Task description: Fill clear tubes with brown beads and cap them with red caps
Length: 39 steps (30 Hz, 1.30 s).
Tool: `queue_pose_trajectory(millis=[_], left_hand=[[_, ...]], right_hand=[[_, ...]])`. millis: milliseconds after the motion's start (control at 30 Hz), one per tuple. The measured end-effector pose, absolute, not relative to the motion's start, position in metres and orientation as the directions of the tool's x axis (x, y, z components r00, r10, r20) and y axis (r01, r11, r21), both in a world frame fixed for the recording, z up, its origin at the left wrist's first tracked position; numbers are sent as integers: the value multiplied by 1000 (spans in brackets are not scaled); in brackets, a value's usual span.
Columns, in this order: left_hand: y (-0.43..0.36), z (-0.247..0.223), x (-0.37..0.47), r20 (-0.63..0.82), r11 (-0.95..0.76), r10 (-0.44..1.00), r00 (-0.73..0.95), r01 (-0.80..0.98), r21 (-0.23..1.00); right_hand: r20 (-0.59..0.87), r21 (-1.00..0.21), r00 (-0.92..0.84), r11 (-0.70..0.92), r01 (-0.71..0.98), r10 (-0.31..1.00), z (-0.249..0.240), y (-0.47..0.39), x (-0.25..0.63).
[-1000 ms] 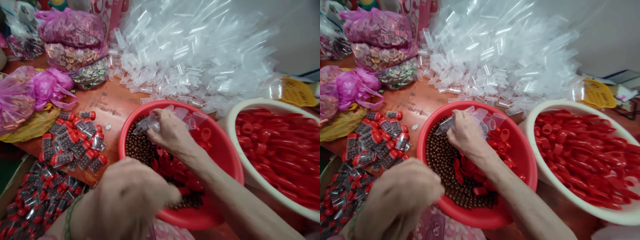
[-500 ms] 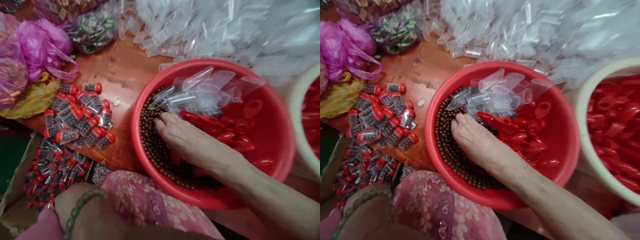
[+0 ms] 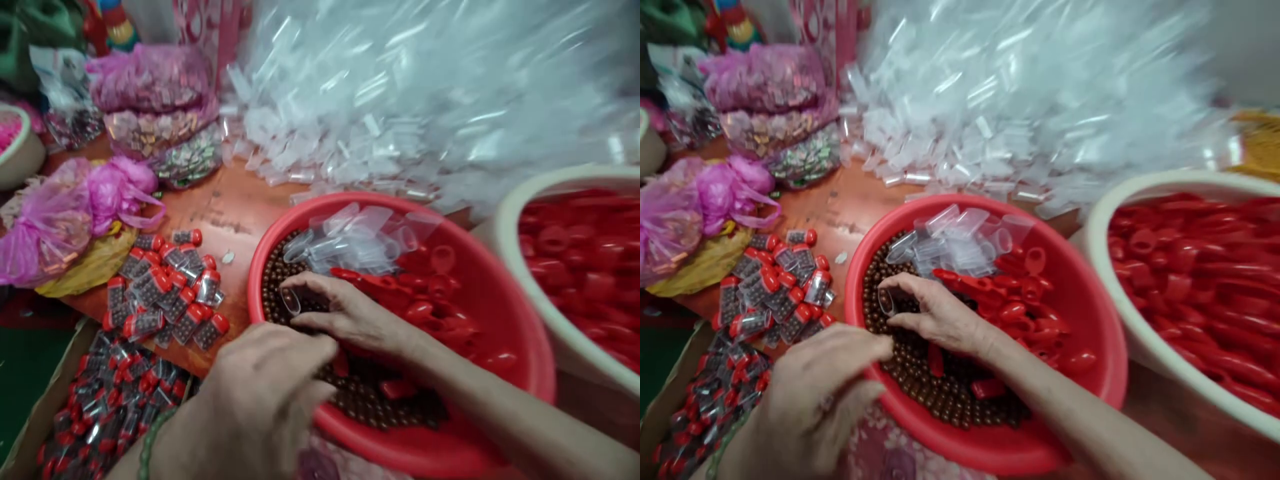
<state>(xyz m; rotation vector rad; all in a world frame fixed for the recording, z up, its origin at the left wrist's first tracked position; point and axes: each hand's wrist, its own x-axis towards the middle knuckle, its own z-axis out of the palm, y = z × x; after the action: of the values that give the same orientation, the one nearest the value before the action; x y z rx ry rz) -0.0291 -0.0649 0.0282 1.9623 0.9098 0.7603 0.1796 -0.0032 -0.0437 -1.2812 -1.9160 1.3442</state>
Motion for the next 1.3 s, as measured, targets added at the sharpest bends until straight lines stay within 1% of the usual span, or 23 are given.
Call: queue_pose_trajectory(millis=[100, 167, 300, 400, 467, 533, 600, 633, 700, 767, 833, 1000, 1067, 1133, 1200, 1233, 1300], left_hand=[[-34, 20, -29, 117, -331, 906, 407, 512, 793], [-30, 11, -27, 59, -295, 913, 404, 553, 779], [-30, -3, -14, -15, -256, 888, 459, 524, 812], [-26, -5, -3, 10, -253, 887, 461, 468, 847], [-23, -6, 2, 40, -250, 894, 447, 423, 871], [-20, -7, 3, 61, -240, 903, 426, 381, 893], [-18, -9, 2, 82, -232, 916, 393, 352, 907], [-17, -10, 2, 92, -230, 921, 378, 341, 911], [-17, -13, 0, 104, -224, 930, 352, 319, 921], [-16, -16, -1, 97, -199, 937, 337, 284, 938], [-16, -18, 0, 71, -152, 943, 325, 231, 961], [-12, -19, 1, -66, 37, 928, 367, 85, 996], [-11, -17, 0, -99, 92, 916, 388, 36, 995], [-11, -14, -1, -121, 130, 901, 418, 6, 991], [-11, -12, -1, -138, 156, 880, 455, -2, 988], [-10, -11, -1, -145, 162, 869, 473, 5, 987], [-10, -9, 1, -157, 166, 843, 514, 28, 986]], right_hand=[[-99, -946, -445, 55, 320, 890, -30, -7, 179], [-55, -954, -431, 80, 289, 901, -23, -8, 181], [68, -931, -427, 212, 298, 901, -13, -11, 187], [169, -894, -446, 327, 306, 879, -8, -14, 189], [202, -889, -444, 353, 291, 873, -6, -16, 189], [171, -920, -420, 297, 255, 891, -7, -18, 189], [95, -953, -372, 192, 233, 923, -11, -18, 189], [44, -954, -353, 144, 263, 934, -13, -18, 189], [-64, -905, -363, 99, 413, 930, -21, -18, 187], [-164, -823, -430, 118, 556, 888, -30, -19, 181], [-216, -790, -503, 153, 594, 837, -40, -22, 171], [-215, -795, -570, 197, 574, 793, -49, -24, 160], [-224, -781, -552, 191, 595, 803, -40, -20, 170], [-211, -772, -490, 163, 614, 846, -22, -15, 184], [-132, -814, -355, 103, 572, 926, 1, -11, 195], [-84, -845, -324, 105, 524, 942, 13, -10, 198], [-3, -865, -320, 157, 476, 948, 33, -8, 196]])
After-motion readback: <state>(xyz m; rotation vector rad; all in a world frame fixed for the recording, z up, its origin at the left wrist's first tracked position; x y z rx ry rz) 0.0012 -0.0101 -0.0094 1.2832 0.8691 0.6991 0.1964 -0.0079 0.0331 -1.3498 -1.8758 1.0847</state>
